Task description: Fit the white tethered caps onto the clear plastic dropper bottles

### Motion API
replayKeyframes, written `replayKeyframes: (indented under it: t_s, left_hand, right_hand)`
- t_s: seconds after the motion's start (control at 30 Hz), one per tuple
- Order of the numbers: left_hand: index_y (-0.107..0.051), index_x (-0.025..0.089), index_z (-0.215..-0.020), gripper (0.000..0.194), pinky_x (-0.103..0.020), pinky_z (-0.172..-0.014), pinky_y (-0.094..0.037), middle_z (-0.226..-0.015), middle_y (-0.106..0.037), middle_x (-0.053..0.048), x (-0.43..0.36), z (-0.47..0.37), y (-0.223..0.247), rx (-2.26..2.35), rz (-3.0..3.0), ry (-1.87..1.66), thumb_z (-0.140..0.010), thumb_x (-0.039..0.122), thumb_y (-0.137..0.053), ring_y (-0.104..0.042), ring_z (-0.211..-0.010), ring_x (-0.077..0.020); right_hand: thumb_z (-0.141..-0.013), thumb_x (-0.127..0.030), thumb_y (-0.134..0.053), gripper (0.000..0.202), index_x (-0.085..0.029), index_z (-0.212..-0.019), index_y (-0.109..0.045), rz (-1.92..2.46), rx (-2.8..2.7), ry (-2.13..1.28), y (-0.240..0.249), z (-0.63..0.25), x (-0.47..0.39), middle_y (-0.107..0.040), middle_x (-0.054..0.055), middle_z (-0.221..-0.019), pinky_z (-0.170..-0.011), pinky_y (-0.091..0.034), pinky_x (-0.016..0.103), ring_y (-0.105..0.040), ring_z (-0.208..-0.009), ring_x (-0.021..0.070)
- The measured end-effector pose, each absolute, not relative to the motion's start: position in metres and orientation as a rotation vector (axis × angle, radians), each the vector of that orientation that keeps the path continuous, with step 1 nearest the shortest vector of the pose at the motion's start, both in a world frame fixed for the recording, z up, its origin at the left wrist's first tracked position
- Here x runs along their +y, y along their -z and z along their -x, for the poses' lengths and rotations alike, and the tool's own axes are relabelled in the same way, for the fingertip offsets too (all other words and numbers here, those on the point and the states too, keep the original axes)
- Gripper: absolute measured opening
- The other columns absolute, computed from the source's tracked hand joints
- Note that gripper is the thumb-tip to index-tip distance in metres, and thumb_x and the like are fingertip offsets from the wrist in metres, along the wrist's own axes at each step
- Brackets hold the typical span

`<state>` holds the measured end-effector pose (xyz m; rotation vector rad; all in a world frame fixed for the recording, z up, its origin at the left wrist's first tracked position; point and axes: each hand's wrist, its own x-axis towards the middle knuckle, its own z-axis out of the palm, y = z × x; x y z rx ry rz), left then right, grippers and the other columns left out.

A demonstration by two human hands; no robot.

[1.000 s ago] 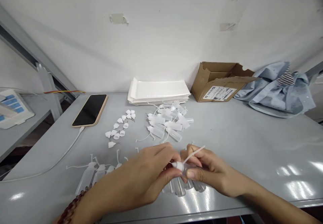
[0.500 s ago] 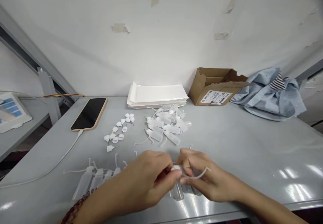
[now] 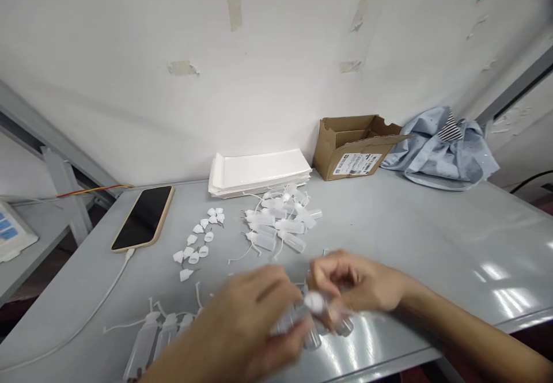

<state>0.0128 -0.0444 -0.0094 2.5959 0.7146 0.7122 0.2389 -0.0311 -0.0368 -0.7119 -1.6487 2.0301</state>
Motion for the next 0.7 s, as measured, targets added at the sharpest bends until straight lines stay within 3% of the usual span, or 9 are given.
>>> replayKeyframes:
  t_s: [0.13, 0.23, 0.37, 0.47, 0.6, 0.7]
  left_hand:
    - [-0.058, 0.020, -0.092, 0.012, -0.023, -0.060, -0.044, -0.075, -0.064, 0.001, -0.022, 0.003, 0.002, 1.330, -2.466, -0.856, -0.091, 0.028, -0.051, -0.059, -0.064, -0.0125]
    - [-0.061, 0.021, -0.087, 0.017, -0.023, -0.056, -0.043, -0.072, -0.067, 0.002, -0.012, 0.014, -0.001, 1.625, -2.258, -0.897, -0.090, 0.034, -0.051, -0.061, -0.065, -0.0139]
    - [-0.063, 0.021, -0.084, 0.022, -0.026, -0.057, -0.043, -0.070, -0.068, 0.001, -0.002, 0.024, -0.006, 1.830, -2.111, -0.847, -0.087, 0.039, -0.049, -0.062, -0.067, -0.0171]
    - [-0.062, 0.023, -0.079, 0.026, -0.029, -0.057, -0.041, -0.068, -0.067, 0.001, 0.004, 0.037, -0.010, 1.977, -2.085, -0.568, -0.087, 0.040, -0.044, -0.060, -0.062, -0.0188]
    - [-0.062, 0.024, -0.075, 0.021, -0.031, -0.052, -0.036, -0.071, -0.068, -0.002, 0.012, 0.055, -0.008, 2.008, -2.070, -0.022, -0.081, 0.033, -0.044, -0.060, -0.063, -0.0226]
    - [-0.065, 0.023, -0.075, 0.021, -0.031, -0.051, -0.034, -0.076, -0.070, -0.005, 0.015, 0.061, -0.002, 2.021, -2.076, 0.122, -0.077, 0.034, -0.047, -0.062, -0.068, -0.0270]
  right_hand:
    - [-0.084, -0.028, -0.058, 0.023, -0.020, -0.071, -0.041, 1.222, -1.937, -1.015, 0.022, -0.240, -0.002, -0.044, -0.006, -0.063, -0.053, -0.032, 0.021, -0.037, -0.056, 0.0085]
    - [-0.082, -0.022, -0.053, 0.012, -0.021, -0.076, -0.043, 1.355, -2.147, -0.628, 0.023, -0.234, 0.026, -0.043, -0.006, -0.061, -0.053, -0.031, 0.023, -0.036, -0.054, 0.0101]
    - [-0.085, -0.026, -0.052, 0.009, -0.020, -0.091, -0.047, 1.428, -2.174, -0.473, 0.032, -0.231, 0.040, -0.056, -0.001, -0.076, -0.054, -0.031, 0.026, -0.037, -0.051, 0.0105]
    - [-0.088, -0.028, -0.048, 0.012, -0.019, -0.095, -0.050, 1.425, -2.142, -0.353, 0.030, -0.240, 0.029, -0.060, 0.004, -0.088, -0.058, -0.036, 0.027, -0.045, -0.057, 0.0119]
    - [-0.091, -0.028, -0.047, 0.009, -0.021, -0.088, -0.053, 1.404, -2.296, -0.500, 0.013, -0.251, 0.004, -0.059, 0.000, -0.076, -0.055, -0.037, 0.024, -0.048, -0.058, 0.0118]
    - [-0.092, -0.025, -0.046, 0.013, -0.021, -0.081, -0.053, 1.379, -2.412, -0.748, 0.002, -0.254, -0.007, -0.055, -0.003, -0.068, -0.053, -0.036, 0.022, -0.047, -0.056, 0.0102]
